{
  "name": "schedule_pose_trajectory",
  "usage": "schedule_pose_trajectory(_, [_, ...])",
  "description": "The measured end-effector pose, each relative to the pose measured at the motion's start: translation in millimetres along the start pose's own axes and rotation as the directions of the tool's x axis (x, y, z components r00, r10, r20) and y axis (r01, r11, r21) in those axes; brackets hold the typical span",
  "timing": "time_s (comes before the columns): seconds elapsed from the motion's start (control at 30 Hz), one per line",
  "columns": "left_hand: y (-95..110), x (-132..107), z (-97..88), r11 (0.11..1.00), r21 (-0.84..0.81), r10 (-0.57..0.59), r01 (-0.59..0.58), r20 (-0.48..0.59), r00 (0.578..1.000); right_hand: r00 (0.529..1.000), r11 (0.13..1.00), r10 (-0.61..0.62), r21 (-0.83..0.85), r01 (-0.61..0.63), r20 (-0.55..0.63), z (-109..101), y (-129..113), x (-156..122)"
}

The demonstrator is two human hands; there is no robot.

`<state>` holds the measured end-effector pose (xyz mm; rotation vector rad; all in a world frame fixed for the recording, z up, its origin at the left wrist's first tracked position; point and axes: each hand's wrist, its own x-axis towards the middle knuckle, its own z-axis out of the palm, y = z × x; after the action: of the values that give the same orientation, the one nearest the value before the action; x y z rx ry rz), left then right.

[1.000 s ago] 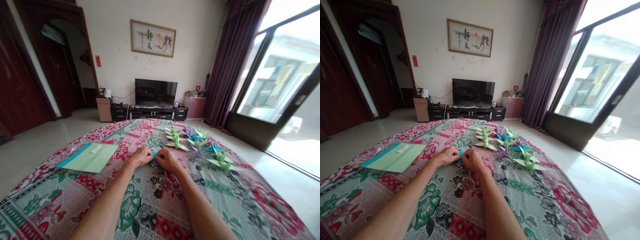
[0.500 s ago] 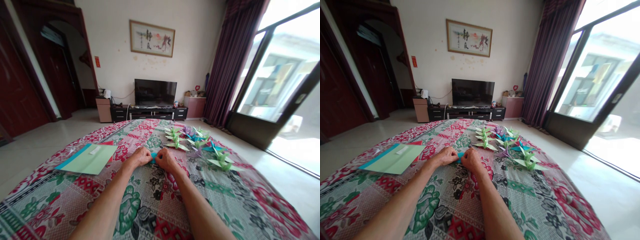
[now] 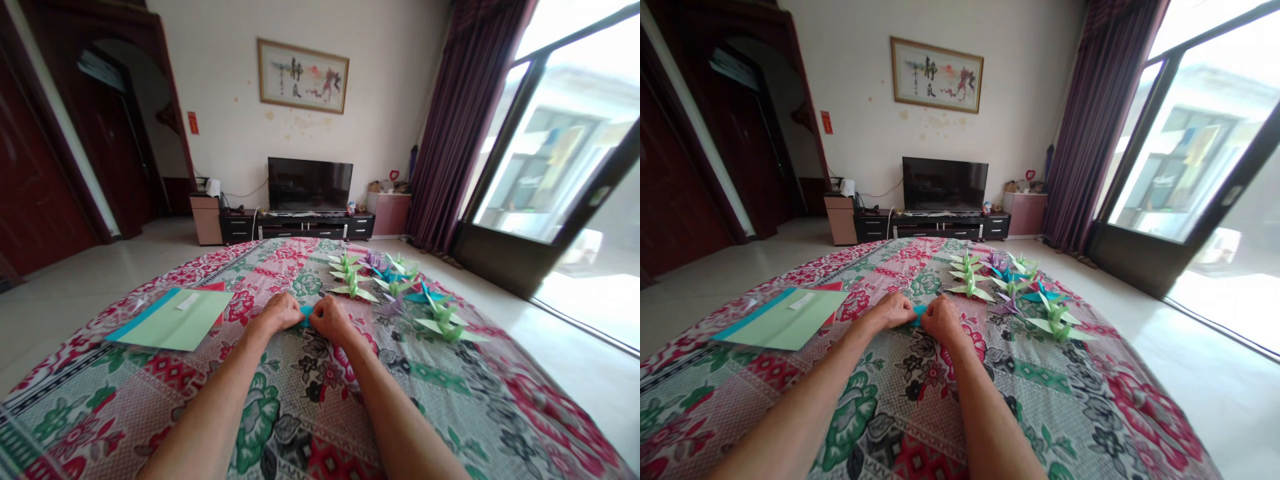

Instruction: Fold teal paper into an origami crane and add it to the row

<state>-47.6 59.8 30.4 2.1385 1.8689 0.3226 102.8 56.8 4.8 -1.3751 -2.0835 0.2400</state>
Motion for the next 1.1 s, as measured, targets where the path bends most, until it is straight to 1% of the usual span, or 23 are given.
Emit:
schedule_pose_trajectory(0.17, [0.8, 2.3, 1.3, 1.000, 0.014, -0.021, 0.021, 0.009, 1.000, 1.000, 1.000, 0.022, -0.001, -0.022, -0.002, 2.0, 0.7, 0.4])
schedule_pose_trajectory(0.33, [-0.4, 0.7, 1.4, 0.999, -0.023, -0.023, 0.023, 0.007, 1.000, 1.000, 1.000, 0.025, 0.011, -0.024, -0.013, 4.9, 4.3, -0.5])
schedule_pose_trajectory(0.5, [1.0, -1.8, 0.0, 0.998, -0.046, -0.030, 0.030, 0.003, 1.000, 0.999, 0.998, 0.019, 0.061, -0.016, -0.044, 7.4, 7.6, -0.7])
schedule_pose_trajectory(0.6, [0.2, -1.1, 1.0, 0.998, -0.067, -0.023, 0.023, -0.009, 1.000, 0.999, 0.996, 0.025, 0.083, -0.022, -0.036, 7.3, 8.5, -1.0])
schedule_pose_trajectory(0.73, [-2.9, 0.0, 3.5, 0.995, -0.102, -0.005, 0.003, -0.023, 1.000, 0.997, 0.996, 0.071, 0.062, -0.070, -0.017, 5.0, 10.0, -3.4])
schedule_pose_trajectory(0.87, [-4.2, -0.8, 4.1, 0.990, -0.138, -0.008, 0.006, -0.014, 1.000, 0.992, 0.992, 0.129, 0.018, -0.128, -0.015, 2.3, 12.8, -5.9])
schedule_pose_trajectory(1.1, [-7.5, 1.4, 6.7, 0.987, -0.162, -0.001, -0.001, -0.013, 1.000, 0.997, 0.996, 0.074, 0.043, -0.074, -0.008, -4.4, 16.8, -9.2])
